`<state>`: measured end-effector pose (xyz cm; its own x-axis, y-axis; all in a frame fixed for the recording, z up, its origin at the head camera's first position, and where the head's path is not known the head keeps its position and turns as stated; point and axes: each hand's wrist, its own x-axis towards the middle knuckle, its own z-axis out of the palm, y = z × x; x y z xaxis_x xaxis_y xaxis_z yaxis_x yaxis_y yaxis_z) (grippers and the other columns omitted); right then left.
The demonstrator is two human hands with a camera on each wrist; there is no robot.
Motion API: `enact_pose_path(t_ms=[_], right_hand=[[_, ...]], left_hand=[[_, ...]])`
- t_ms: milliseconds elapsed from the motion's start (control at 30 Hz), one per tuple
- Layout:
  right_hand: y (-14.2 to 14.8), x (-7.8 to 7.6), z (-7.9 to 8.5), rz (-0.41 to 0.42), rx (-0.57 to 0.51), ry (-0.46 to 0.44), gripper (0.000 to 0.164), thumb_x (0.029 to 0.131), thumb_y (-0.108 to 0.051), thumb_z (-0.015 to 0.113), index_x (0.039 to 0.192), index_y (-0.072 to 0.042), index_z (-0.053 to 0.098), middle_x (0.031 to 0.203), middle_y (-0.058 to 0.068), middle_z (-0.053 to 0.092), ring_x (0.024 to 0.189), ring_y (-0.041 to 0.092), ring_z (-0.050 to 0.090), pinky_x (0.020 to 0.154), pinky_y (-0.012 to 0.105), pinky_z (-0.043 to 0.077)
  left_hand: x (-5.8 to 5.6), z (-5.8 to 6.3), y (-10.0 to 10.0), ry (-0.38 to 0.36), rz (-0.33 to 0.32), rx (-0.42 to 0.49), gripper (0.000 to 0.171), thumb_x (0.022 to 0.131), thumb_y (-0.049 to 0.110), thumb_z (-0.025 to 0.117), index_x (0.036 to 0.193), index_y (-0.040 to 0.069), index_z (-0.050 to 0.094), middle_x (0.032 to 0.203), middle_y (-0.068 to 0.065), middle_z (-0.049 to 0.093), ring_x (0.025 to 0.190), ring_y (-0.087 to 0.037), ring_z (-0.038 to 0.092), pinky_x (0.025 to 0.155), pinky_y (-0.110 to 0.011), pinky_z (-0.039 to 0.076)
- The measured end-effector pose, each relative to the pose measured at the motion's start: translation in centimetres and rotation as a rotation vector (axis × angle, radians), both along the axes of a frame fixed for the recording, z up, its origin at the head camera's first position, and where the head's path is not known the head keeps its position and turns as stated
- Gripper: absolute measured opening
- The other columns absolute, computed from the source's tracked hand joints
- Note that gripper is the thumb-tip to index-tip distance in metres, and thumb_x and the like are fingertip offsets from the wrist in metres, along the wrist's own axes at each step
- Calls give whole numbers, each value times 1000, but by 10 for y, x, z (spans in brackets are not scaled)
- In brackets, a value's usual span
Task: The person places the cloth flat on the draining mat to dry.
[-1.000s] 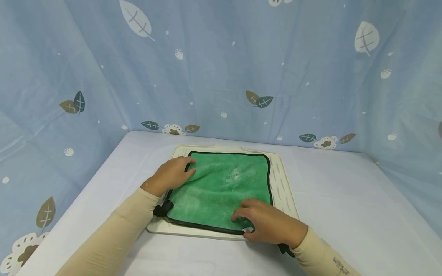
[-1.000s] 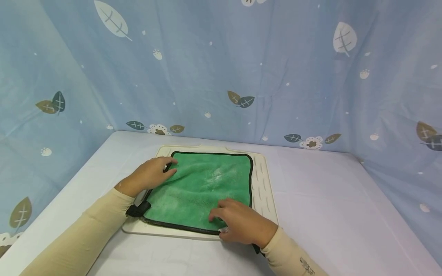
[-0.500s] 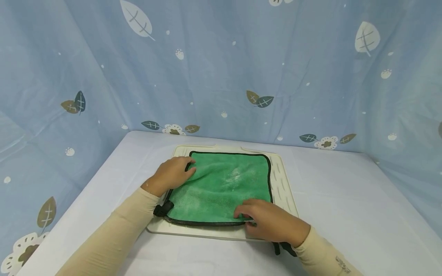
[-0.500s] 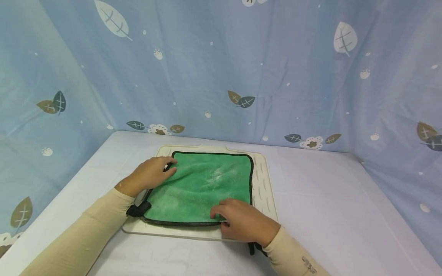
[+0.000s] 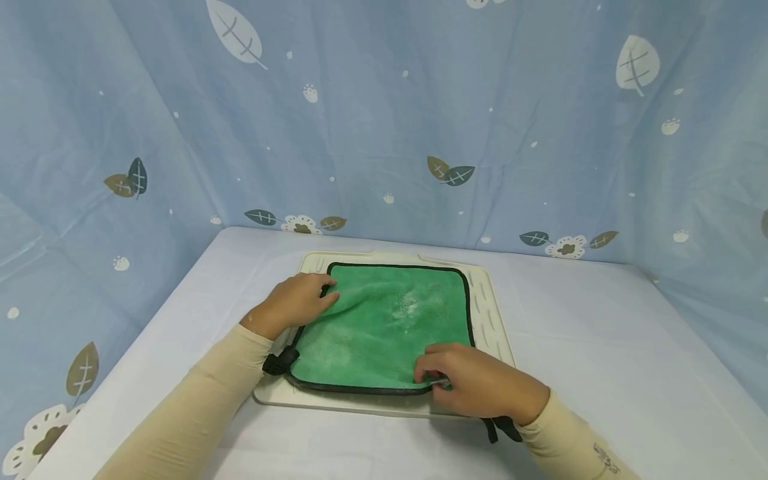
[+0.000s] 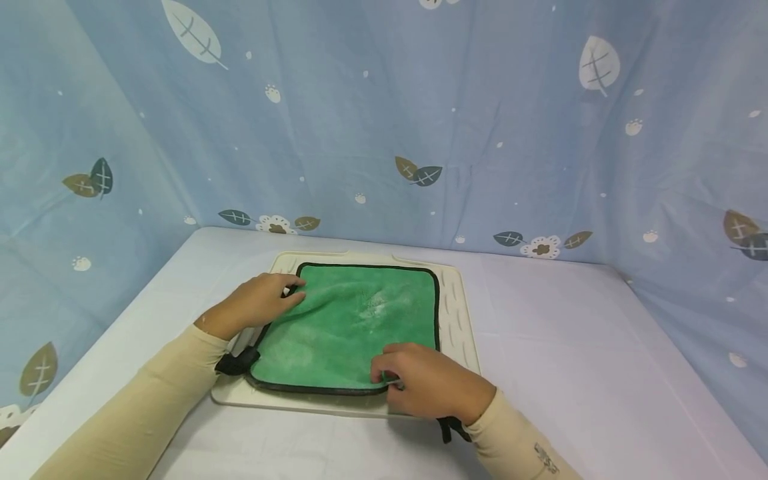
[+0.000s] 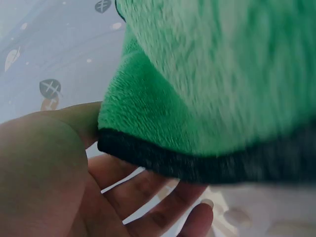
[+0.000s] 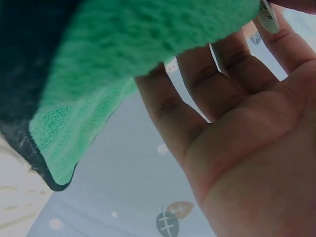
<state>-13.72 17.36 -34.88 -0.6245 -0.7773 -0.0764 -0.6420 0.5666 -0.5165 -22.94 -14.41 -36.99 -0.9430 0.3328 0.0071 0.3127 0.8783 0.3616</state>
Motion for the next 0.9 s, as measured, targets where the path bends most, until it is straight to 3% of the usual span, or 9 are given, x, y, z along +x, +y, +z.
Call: enact_pose_path(t_ms=[233,333,567,700,900], right_hand=[[1,-1,-4,22,9,-12,28,85,4,63,86,-24,65,78,-14,48,73,2,42,67,20,40],[1,-1,-4,27,25,-12,27,85,3,64,87,-23,66,80,-14,51,73,1,44,67,20,41],[-4,1,-8,4,79,-17,13,86,-18,77,89,-25,68,78,-13,54,72,1,49,66,19,44],[-9,4,-11,-3,118,48,23,78,-31,86,90,-28,67,78,-16,53,71,-1,48,73,24,42],[-15,10,-15,-13,181,157,32,72,-34,90,87,-30,62,77,-18,50,70,0,44,72,28,34]], left_hand=[[0,2,0,-13,-4,9,41,102,30,55,136,6,61,136,-16,63,114,-34,65,92,-52,53],[1,2,1,-9,-6,7,41,102,29,55,135,5,61,135,-15,63,116,-35,65,93,-53,52],[1,1,1,-16,-2,5,42,102,29,56,135,4,61,136,-16,63,117,-35,64,94,-53,52],[0,-1,0,-13,0,-2,42,102,30,56,135,4,61,135,-16,63,116,-35,65,94,-53,52],[0,-3,1,-7,3,-4,42,102,30,56,135,4,61,135,-16,63,120,-35,63,96,-53,51]])
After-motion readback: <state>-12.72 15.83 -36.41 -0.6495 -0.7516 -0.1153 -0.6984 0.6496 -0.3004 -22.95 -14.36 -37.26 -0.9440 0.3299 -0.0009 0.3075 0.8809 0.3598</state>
